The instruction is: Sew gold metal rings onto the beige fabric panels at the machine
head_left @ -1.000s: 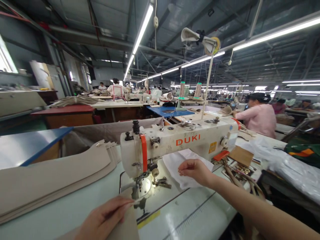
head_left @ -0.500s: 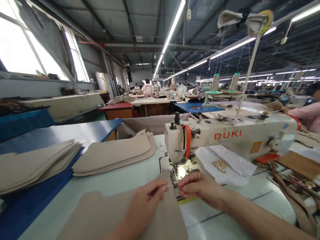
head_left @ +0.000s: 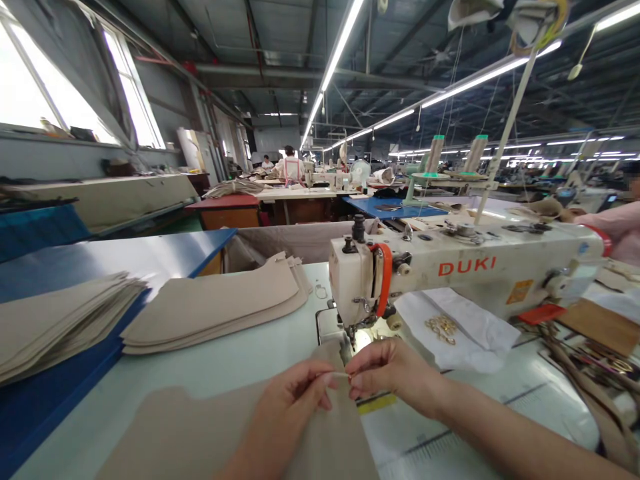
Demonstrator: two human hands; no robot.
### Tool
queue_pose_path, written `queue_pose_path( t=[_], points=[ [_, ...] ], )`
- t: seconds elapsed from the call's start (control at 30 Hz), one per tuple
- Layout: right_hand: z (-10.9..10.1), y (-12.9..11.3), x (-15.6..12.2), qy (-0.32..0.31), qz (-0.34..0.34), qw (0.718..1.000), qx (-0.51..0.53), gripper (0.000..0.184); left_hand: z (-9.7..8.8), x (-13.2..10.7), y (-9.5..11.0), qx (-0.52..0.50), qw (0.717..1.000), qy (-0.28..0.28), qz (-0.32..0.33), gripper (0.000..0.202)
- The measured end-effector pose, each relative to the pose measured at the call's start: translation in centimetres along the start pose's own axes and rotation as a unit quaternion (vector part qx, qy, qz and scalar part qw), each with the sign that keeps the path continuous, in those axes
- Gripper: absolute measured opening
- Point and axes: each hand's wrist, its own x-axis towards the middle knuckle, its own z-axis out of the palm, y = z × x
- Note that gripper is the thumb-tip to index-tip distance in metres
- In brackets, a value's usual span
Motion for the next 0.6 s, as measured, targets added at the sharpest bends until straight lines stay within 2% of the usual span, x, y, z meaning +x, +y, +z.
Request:
queue_pose_path(
  t=[0.27, 0.6],
  points=[
    [0.1, 0.9, 0.2, -0.002, -0.042, 0.999, 0.007, 0.038, 0.1, 0.5, 0.2, -0.055, 0.998, -0.017, -0.027, 0.025],
    [0.0, 1.5, 0.4, 0.010, -0.118, 0.990, -0.071, 0.033, 0.0, 0.7, 0.4, -0.088, 0.995, -0.011, -0.039, 0.028]
  ],
)
